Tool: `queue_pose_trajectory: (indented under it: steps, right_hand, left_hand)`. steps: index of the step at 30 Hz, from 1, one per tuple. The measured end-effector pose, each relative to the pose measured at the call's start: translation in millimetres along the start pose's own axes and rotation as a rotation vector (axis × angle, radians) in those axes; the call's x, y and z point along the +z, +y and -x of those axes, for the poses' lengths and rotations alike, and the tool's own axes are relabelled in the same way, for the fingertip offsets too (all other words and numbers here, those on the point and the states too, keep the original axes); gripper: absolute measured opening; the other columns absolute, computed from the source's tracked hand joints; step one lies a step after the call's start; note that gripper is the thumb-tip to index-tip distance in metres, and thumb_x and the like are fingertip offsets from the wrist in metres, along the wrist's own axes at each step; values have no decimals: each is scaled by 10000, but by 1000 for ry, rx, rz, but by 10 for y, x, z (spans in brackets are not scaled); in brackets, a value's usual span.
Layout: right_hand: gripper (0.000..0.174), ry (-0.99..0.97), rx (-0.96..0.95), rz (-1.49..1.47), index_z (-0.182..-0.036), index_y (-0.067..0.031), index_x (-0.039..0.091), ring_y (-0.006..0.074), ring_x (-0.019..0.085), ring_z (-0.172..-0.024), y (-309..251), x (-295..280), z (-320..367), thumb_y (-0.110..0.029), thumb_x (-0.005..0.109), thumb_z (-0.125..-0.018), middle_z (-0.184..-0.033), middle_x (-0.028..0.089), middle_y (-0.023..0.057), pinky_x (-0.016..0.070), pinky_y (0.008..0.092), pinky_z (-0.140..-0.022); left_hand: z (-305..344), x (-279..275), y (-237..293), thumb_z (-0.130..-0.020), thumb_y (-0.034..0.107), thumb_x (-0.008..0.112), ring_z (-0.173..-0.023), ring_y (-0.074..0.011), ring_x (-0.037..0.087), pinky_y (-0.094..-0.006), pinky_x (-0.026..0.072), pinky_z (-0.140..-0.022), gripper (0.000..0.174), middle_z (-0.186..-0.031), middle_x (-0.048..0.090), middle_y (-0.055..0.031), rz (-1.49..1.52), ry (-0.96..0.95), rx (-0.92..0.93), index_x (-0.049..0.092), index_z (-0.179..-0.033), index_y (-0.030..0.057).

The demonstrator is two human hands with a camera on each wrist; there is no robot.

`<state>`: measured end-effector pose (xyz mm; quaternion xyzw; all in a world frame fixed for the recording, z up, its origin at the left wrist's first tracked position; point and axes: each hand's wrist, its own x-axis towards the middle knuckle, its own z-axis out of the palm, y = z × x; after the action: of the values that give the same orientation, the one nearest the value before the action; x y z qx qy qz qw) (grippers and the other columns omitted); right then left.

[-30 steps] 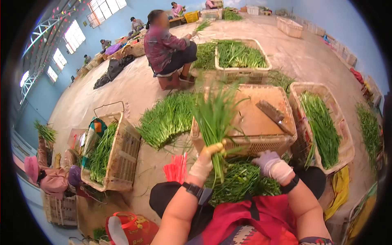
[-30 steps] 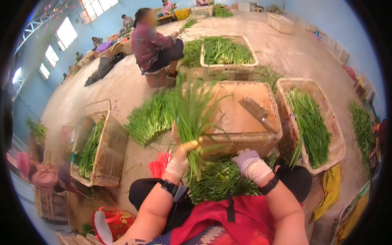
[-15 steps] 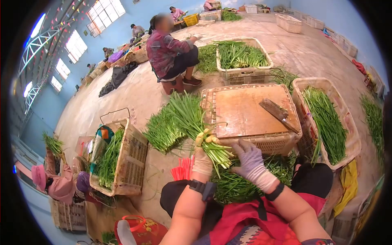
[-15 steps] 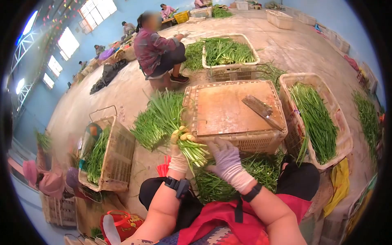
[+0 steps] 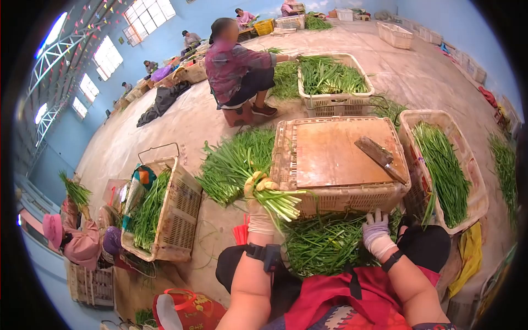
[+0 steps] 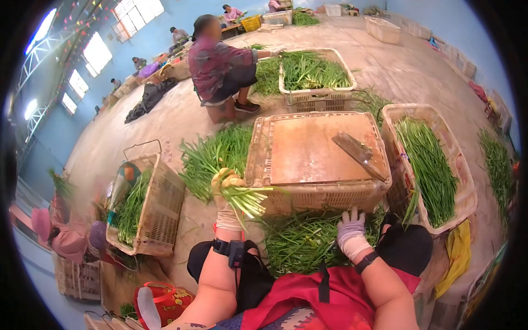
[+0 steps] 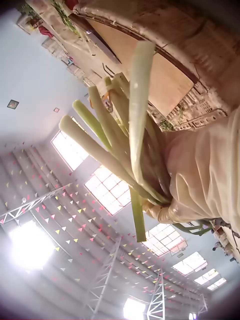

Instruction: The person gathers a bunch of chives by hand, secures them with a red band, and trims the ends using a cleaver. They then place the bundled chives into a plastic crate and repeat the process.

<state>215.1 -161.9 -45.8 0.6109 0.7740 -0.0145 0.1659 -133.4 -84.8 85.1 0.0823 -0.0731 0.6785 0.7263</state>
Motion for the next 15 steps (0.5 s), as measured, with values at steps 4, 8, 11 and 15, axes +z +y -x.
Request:
queue_pose_trajectory:
  steps: [4, 8, 11, 15]
  right_hand:
    - [1186, 129, -191, -524, -1540, -134, 260, 465, 203, -1456, -199, -1329, -118, -504, 865, -589, -1562, 281, 241, 279, 488, -1158]
    - [601, 479, -379, -690, -1266, -165, 581, 390, 557, -1161, -556, -1277, -542, -417, 760, -751, -1166, 622, 219, 392, 467, -1053]
    - [134, 627, -349, -519, -898, -188, 702, 303, 656, -824, -601, -1158, -452, -304, 661, -846, -787, 684, 106, 464, 447, -834]
    - [251, 301, -215, -394, -961, -193, 707, 308, 659, -843, -303, -522, -188, -380, 707, -794, -824, 699, 99, 473, 431, -844]
  left_hand:
    - [53, 66, -172, -963, 172, 595, -665, -81, 510, -291, 501, -746, 123, -764, 531, 18, -5, 61, -52, 595, -1002, 55]
    - [84, 198, -361, -968, 176, 586, -651, -58, 466, -274, 476, -737, 122, -751, 491, 46, 77, -17, -191, 591, -988, 56]
    - [76, 124, -313, -958, 196, 622, -683, -85, 508, -291, 488, -764, 149, -765, 532, 30, -19, 37, -227, 593, -977, 51]
    - [127, -112, -302, -962, 210, 630, -733, -146, 559, -325, 539, -778, 197, -759, 546, -8, -243, 97, -193, 577, -1035, 35]
